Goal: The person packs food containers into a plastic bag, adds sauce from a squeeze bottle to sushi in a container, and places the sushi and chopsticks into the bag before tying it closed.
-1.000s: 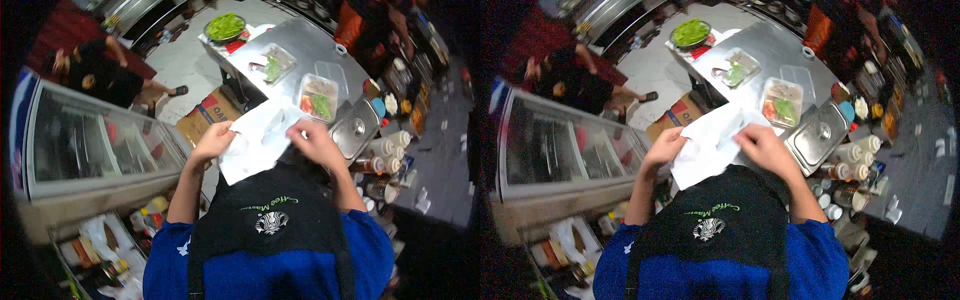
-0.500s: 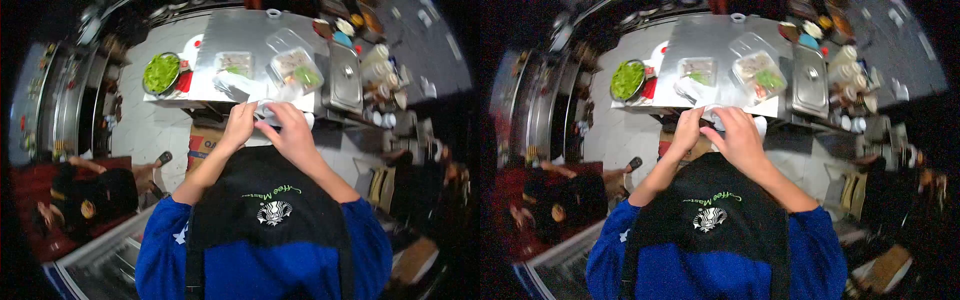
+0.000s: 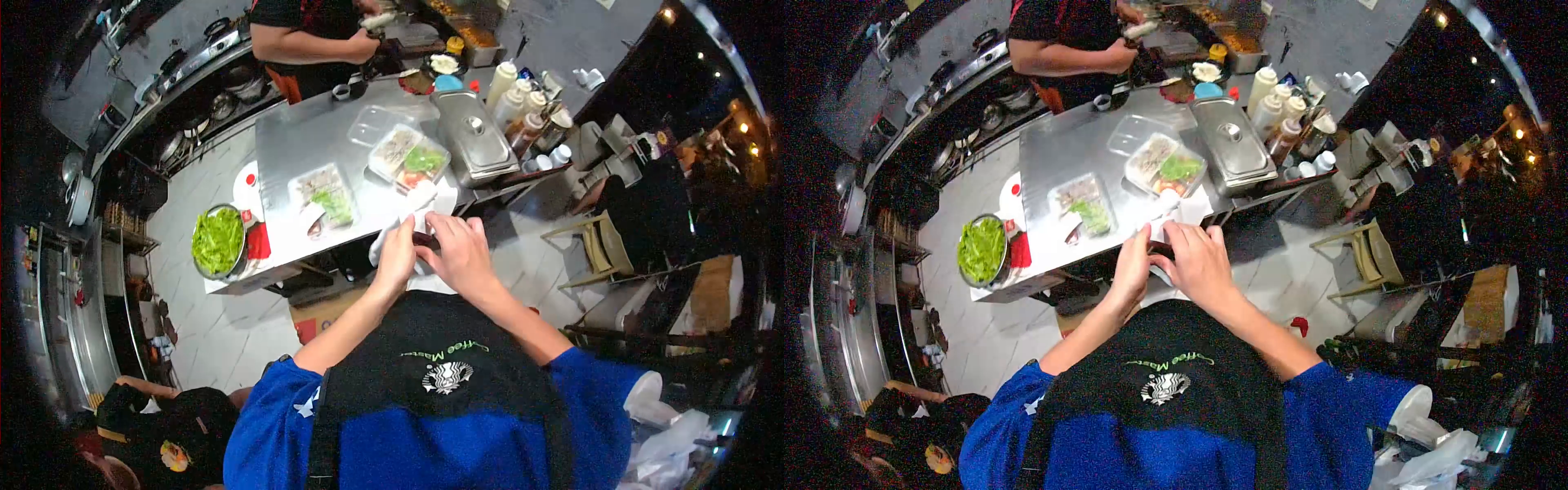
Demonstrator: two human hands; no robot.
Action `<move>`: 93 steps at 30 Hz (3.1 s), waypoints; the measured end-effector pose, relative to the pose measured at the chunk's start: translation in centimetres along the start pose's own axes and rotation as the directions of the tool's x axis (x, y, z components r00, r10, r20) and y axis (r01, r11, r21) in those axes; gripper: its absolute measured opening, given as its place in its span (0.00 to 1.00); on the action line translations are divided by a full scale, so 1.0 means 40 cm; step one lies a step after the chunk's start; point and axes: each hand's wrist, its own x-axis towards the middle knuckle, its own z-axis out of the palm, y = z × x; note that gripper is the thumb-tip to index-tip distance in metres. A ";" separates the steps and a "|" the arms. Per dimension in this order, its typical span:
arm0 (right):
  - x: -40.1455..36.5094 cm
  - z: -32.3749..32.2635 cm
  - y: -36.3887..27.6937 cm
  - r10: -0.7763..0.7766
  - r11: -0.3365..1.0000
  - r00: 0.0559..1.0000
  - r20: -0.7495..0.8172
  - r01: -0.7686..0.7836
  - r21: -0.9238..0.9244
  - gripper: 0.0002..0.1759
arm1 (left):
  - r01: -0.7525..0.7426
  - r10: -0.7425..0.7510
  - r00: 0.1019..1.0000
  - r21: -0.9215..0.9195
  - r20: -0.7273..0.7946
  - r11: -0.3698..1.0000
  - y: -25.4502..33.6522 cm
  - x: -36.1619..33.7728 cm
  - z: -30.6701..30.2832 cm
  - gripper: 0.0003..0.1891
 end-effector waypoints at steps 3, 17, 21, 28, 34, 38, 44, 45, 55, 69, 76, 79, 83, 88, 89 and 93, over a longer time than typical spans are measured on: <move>-0.047 -0.014 0.062 0.004 0.999 0.999 -0.036 -0.006 -0.046 0.08 | 0.061 -0.061 0.998 0.075 0.006 0.995 -0.021 -0.008 0.052 0.25; -0.197 -0.197 0.321 0.316 0.864 0.936 0.155 -0.352 0.361 0.07 | -0.338 0.271 0.940 0.457 0.206 0.823 -0.126 -0.039 0.325 0.21; -0.289 -0.218 0.421 0.514 0.583 0.804 0.299 -0.583 0.566 0.09 | -0.410 0.298 0.907 0.459 0.299 0.788 -0.188 -0.069 0.412 0.17; -0.398 -0.302 0.503 0.591 0.208 0.701 0.399 -0.610 0.765 0.16 | -0.542 0.290 0.835 0.604 0.468 0.585 -0.224 -0.105 0.546 0.13; -0.505 -0.335 0.554 0.619 0.010 0.619 0.483 -0.621 0.784 0.19 | -0.497 0.154 0.837 0.615 0.524 0.613 -0.223 -0.117 0.588 0.11; -0.558 -0.398 0.582 0.773 -0.016 0.599 0.209 -0.311 0.950 0.09 | -0.487 0.347 0.873 0.667 0.343 0.564 -0.203 -0.057 0.487 0.10; -0.648 -0.391 0.644 0.890 -0.008 0.454 0.041 -0.073 0.997 0.10 | -0.275 0.614 0.779 0.949 0.128 0.152 -0.196 -0.033 0.192 0.08; -0.626 -0.368 0.615 0.895 -0.090 0.438 0.089 -0.018 0.996 0.09 | -0.260 0.580 0.801 0.959 0.148 0.116 -0.207 -0.038 0.163 0.07; -0.415 -0.160 0.470 0.648 -0.171 0.685 0.332 -0.294 0.940 0.09 | -0.480 0.375 0.864 0.773 0.335 0.416 -0.286 -0.105 0.301 0.16; -0.380 0.076 0.385 0.505 0.822 0.660 0.557 -0.565 -0.075 0.22 | -0.254 0.444 0.884 0.946 0.144 0.200 -0.022 0.011 -0.317 0.21; -0.359 0.343 0.445 0.510 0.739 0.497 0.703 -0.671 -0.062 0.26 | 0.174 -0.178 0.984 0.130 0.020 0.976 -0.005 0.076 -0.486 0.06; -0.273 0.305 0.416 0.133 -0.151 0.230 0.964 -0.957 0.249 0.33 | 0.398 -0.391 0.908 -0.022 0.149 0.917 0.040 0.083 -0.622 0.06; -0.125 0.491 0.501 0.635 -0.106 0.260 0.728 -0.903 0.415 0.43 | 0.448 -0.446 0.894 0.105 -0.042 0.888 0.153 0.065 -0.653 0.13; 0.049 0.715 0.634 0.755 -0.267 0.215 0.620 -0.762 0.590 0.40 | 0.344 -0.344 0.939 0.021 0.000 0.939 0.194 0.088 -0.614 0.11; 0.056 0.749 0.671 0.720 -0.305 0.186 0.669 -0.781 0.545 0.40 | 0.325 -0.325 0.946 -0.001 -0.022 0.946 0.201 0.088 -0.588 0.10; 0.013 0.847 0.748 0.815 -0.194 0.291 0.502 -0.679 0.708 0.39 | 0.282 -0.273 0.945 0.025 -0.178 0.959 0.208 0.088 -0.475 0.10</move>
